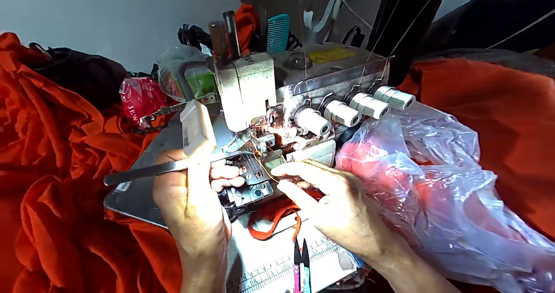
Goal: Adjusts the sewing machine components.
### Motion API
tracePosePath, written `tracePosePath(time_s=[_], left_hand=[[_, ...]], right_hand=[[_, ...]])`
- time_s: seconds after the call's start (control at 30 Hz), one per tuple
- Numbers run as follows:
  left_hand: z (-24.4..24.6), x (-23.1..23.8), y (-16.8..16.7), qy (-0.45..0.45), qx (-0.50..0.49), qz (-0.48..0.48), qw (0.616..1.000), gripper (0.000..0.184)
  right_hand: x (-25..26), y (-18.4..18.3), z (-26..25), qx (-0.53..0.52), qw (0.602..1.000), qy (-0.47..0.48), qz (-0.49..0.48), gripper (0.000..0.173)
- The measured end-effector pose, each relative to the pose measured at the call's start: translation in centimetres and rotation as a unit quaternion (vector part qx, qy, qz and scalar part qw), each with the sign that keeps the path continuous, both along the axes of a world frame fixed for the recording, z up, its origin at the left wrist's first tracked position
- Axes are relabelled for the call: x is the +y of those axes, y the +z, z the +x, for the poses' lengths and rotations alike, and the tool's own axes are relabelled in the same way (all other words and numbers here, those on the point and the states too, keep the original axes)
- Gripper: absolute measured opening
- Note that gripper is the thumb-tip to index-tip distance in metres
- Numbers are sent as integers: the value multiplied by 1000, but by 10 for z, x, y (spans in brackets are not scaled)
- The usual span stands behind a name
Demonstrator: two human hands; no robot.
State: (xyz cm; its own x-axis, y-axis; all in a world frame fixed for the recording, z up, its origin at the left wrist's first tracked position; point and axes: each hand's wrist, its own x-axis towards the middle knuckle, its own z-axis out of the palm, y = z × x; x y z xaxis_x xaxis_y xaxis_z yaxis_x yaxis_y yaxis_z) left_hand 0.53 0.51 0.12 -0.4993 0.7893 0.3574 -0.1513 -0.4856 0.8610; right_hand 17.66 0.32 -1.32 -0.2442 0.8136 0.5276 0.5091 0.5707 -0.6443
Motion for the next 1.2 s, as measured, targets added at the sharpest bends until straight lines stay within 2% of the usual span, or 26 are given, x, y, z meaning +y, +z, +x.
tracePosePath(time_s=[0.23, 1.2], left_hand=[[1, -2, -6, 11, 31, 21, 999, 17], [5, -1, -7, 32, 27, 10, 999, 18]], right_hand=[[0, -5, -1, 15, 1000, 5, 3, 20], [-2, -9, 0, 13, 1000, 8, -5, 23]])
